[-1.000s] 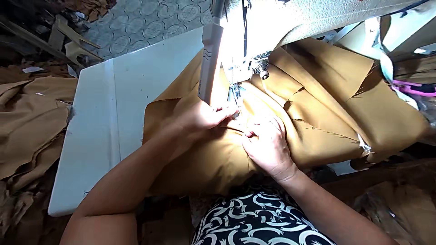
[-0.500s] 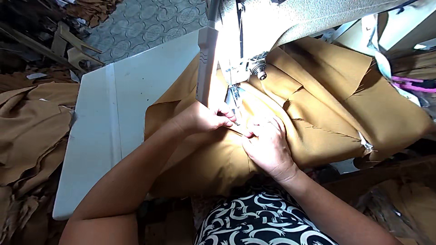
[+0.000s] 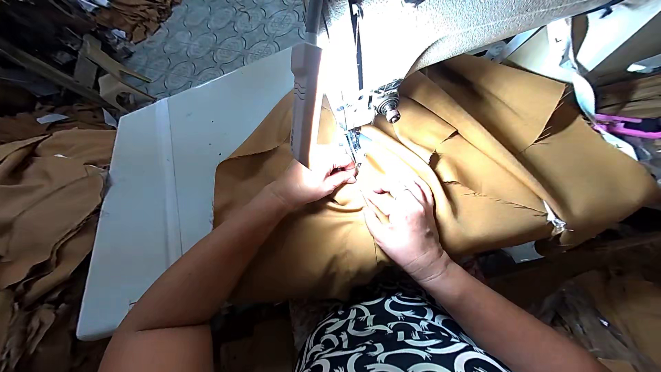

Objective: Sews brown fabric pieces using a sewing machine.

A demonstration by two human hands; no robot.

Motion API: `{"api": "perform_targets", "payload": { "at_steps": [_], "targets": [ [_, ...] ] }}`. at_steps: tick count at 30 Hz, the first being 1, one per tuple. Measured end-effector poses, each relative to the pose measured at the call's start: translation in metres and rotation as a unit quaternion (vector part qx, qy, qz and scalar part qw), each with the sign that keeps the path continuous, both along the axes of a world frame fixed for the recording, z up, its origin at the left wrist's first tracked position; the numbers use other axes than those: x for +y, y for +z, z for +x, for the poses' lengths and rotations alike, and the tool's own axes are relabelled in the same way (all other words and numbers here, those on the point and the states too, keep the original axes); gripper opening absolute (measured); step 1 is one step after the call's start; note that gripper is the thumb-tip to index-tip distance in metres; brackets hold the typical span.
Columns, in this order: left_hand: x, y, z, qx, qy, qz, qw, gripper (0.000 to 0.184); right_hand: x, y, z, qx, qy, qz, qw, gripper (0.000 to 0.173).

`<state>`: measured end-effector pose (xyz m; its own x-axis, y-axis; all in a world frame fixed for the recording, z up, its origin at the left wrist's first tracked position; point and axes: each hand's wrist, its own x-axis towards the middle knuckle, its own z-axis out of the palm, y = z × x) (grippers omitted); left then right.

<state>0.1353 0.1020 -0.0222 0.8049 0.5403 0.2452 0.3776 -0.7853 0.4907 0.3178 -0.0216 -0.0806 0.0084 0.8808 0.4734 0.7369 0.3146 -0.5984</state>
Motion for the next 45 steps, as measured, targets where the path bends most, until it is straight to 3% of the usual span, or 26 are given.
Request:
{"api": "perform_targets", "payload": {
  "at_steps": [6, 14, 19, 25, 29, 33, 36, 40, 45],
  "targets": [
    [0.006, -0.011, 0.005, -0.017, -0.031, 0.006, 0.999, 0.024, 0.001, 0.002, 0.000, -0.011, 0.006, 0.009, 1.000, 0.023],
    [0.002, -0.009, 0.012, 0.035, 0.017, -0.007, 0.999, 0.017, 0.000, 0.002, -0.001, -0.036, -0.002, -0.009, 0.999, 0.026],
    [-0.018, -0.005, 0.024, 0.070, 0.068, 0.130, 0.987, 0.007, 0.001, 0.000, -0.001, -0.034, 0.002, 0.011, 0.999, 0.021],
    [-0.044, -0.022, 0.028, 0.053, 0.059, 0.252, 0.964, 0.018, -0.001, 0.007, 0.004, -0.088, 0.034, -0.006, 0.995, 0.019],
    [-0.070, -0.025, 0.030, 0.095, 0.115, 0.246, 0.958, 0.024, 0.012, 0.023, 0.025, -0.138, 0.135, -0.042, 0.980, 0.024],
    [-0.086, -0.036, 0.028, 0.101, 0.154, 0.225, 0.957, 0.044, 0.044, 0.030, 0.053, -0.228, 0.239, 0.005, 0.944, 0.037],
    [-0.079, -0.045, 0.022, 0.064, 0.153, 0.210, 0.963, 0.047, 0.061, 0.023, 0.060, -0.274, 0.237, 0.004, 0.932, 0.046],
    [-0.065, -0.046, 0.020, 0.061, 0.156, 0.198, 0.966, 0.048, 0.070, 0.022, 0.058, -0.288, 0.207, 0.019, 0.935, 0.042],
    [-0.062, -0.046, 0.020, 0.065, 0.152, 0.185, 0.969, 0.048, 0.078, 0.029, 0.052, -0.314, 0.188, -0.030, 0.930, 0.046]
  ]
}}
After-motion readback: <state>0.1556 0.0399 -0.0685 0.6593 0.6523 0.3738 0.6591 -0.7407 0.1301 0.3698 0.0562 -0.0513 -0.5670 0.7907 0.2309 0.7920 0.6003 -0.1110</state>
